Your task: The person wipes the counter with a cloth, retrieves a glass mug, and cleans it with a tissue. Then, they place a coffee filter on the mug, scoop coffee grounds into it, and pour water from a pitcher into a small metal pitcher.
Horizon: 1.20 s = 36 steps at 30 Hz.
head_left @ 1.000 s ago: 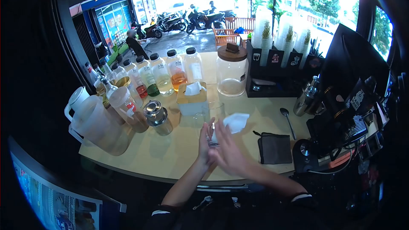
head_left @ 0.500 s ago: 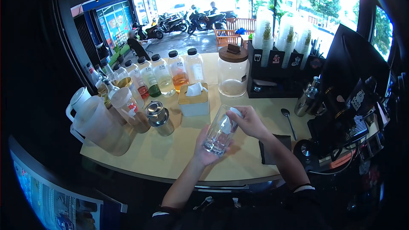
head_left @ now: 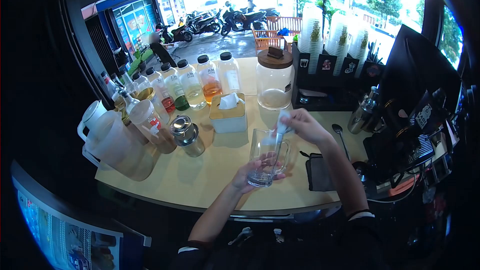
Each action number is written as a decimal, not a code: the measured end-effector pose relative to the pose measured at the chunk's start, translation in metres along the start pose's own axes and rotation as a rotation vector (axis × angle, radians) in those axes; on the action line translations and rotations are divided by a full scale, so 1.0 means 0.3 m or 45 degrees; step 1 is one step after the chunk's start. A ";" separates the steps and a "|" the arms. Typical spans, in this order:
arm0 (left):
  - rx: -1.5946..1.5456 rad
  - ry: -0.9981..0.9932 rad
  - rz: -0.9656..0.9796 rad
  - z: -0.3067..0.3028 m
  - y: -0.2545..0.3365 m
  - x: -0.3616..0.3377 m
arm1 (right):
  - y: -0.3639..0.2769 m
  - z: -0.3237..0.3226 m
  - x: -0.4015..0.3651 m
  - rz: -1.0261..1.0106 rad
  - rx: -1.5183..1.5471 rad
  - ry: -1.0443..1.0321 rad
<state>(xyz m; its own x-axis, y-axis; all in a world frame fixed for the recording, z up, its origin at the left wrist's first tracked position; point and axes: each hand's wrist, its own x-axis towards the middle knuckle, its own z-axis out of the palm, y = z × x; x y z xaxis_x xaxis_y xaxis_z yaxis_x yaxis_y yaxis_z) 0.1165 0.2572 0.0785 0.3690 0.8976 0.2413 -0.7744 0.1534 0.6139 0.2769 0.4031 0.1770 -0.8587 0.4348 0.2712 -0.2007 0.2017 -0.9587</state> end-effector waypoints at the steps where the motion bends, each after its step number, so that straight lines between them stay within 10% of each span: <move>1: -0.001 -0.001 0.001 0.004 0.001 0.001 | 0.025 -0.013 0.002 0.001 -0.001 0.000; 4: -0.093 0.219 0.030 0.015 0.007 0.021 | 0.052 0.025 0.005 -0.472 0.143 1.054; 9: 0.186 0.813 0.171 0.018 -0.002 0.112 | 0.130 0.351 -0.065 -0.417 -0.779 0.770; 15: 0.223 0.774 0.416 0.053 -0.011 0.118 | 0.228 0.392 -0.141 -0.665 -1.219 0.664; 18: 0.284 0.823 0.772 0.096 -0.048 0.168 | 0.227 0.409 -0.079 -0.379 0.131 0.965; 24: 0.855 0.830 1.171 0.003 -0.076 0.210 | 0.207 0.450 -0.075 -0.112 1.063 1.085; 31: 0.754 0.930 0.941 -0.051 0.029 0.180 | 0.236 0.415 -0.184 -0.001 1.026 0.956; 33: 0.817 0.934 0.882 -0.076 0.049 0.146 | 0.197 0.345 -0.202 -0.309 0.507 1.250; 36: 0.410 0.551 0.789 -0.089 0.008 0.123 | 0.146 0.394 -0.182 -0.373 -0.398 0.889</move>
<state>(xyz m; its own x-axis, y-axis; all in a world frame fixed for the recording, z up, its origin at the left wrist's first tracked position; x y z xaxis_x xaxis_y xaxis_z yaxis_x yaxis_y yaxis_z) 0.1145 0.3019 0.0688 -0.3591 0.8706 0.3364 -0.5629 -0.4895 0.6660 0.2593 0.2844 0.1101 -0.2799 0.7517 0.5971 -0.1421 0.5827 -0.8002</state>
